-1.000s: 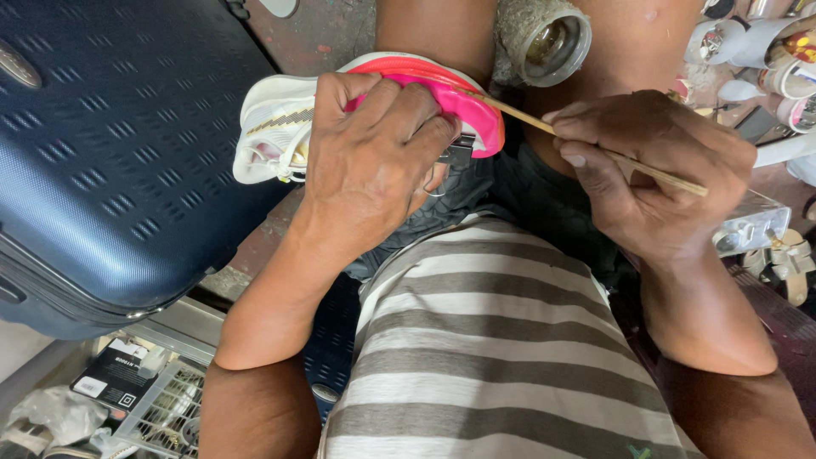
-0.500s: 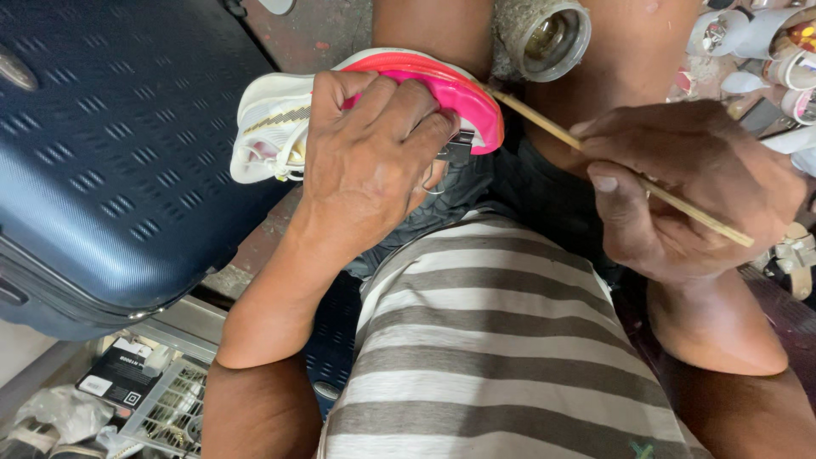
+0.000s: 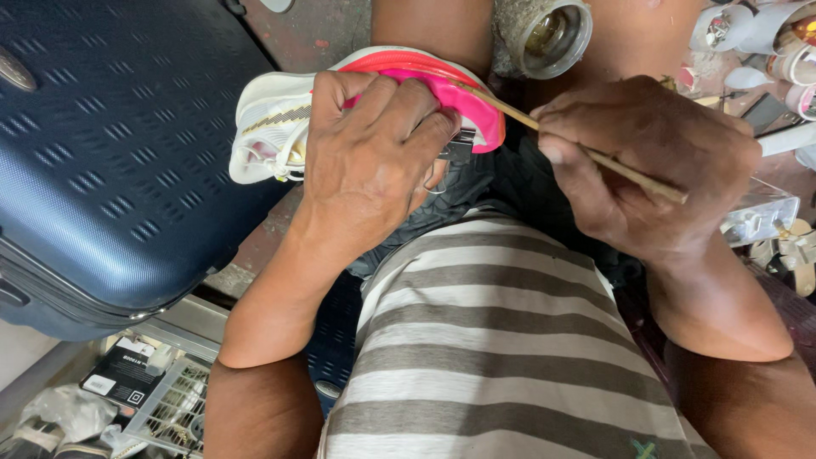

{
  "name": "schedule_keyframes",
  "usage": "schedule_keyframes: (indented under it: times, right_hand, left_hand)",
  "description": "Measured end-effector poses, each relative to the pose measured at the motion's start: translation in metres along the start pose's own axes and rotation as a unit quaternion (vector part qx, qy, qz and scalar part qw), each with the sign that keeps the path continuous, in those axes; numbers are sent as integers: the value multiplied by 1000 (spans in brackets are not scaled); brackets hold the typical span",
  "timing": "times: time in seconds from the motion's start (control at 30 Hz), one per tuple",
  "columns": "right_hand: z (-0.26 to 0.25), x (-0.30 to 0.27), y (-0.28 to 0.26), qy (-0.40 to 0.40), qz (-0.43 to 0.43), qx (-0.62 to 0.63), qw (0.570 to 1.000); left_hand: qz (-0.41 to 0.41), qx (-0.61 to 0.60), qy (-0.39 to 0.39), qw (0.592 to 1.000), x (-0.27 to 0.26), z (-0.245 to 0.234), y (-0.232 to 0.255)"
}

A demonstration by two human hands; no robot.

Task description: The person holds a white and pink sneaker on their lap and uses a small brush to apply pink paint along the sole edge. They repeatedly dip the brush into a container and carefully paint the shoe's perimeter.

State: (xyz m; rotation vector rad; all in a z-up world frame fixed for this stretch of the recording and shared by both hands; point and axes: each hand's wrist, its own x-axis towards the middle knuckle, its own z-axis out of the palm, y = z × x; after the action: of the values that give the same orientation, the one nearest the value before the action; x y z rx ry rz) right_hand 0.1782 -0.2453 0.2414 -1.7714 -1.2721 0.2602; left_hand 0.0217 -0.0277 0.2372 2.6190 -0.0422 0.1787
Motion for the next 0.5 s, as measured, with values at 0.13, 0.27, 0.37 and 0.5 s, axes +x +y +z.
schedule_keyframes:
  times: [0.13,0.27,0.37,0.5]
  right_hand:
    - [-8,-3,-11,-9,10,-34,999]
    - [-20,-7,-23,-25,27,-84,996]
    - [-21,-10,-28,-23,47,-84,995]
    - [-22,-13,-30,-10,67,-92,993]
  left_hand:
    - [-2,6,7,1000,0,1,0]
    - [-5,9,5,1000,0,1,-1]
    - [-9,13,-1,1000,-1,1,1]
    - [0,20,-5,1000,0,1,1]
